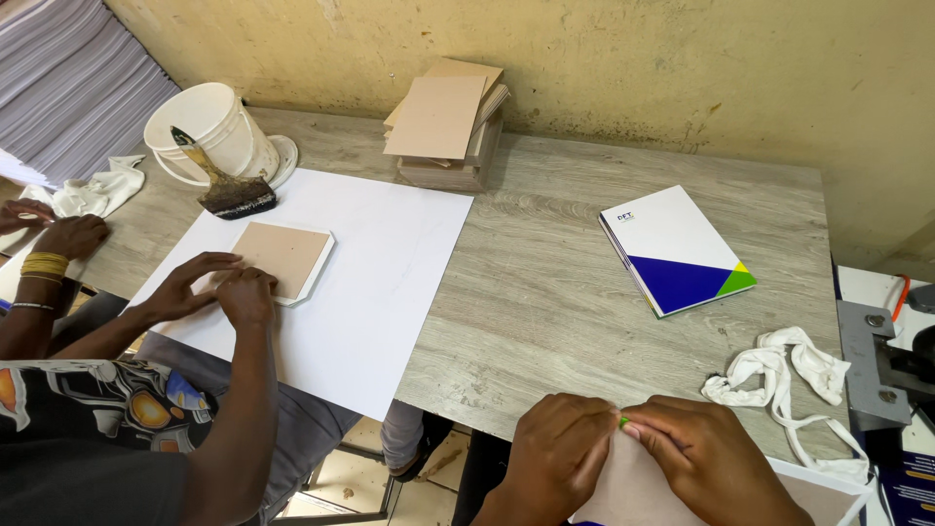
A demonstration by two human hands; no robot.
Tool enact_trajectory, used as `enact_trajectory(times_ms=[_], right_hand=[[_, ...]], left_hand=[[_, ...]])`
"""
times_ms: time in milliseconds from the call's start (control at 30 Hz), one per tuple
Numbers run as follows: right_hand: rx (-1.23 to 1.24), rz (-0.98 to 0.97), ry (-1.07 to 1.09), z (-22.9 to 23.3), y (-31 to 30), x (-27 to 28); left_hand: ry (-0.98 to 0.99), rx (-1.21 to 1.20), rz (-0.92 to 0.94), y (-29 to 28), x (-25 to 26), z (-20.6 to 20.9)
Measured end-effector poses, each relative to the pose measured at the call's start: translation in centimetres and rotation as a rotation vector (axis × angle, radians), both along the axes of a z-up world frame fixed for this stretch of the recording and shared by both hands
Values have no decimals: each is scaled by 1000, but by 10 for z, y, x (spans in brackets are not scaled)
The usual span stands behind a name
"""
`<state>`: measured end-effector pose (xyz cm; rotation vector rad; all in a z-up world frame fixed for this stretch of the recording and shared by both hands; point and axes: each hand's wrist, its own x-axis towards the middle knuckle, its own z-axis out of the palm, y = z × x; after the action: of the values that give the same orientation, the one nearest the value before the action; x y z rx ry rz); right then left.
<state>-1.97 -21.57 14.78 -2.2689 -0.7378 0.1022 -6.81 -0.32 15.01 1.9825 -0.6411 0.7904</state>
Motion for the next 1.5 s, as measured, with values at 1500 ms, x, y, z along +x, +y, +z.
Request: enact_trajectory(times_ms=[1500], right_hand=[[281,-383,384,57,-14,11]], left_hand=[[610,-377,113,18,-15,15]])
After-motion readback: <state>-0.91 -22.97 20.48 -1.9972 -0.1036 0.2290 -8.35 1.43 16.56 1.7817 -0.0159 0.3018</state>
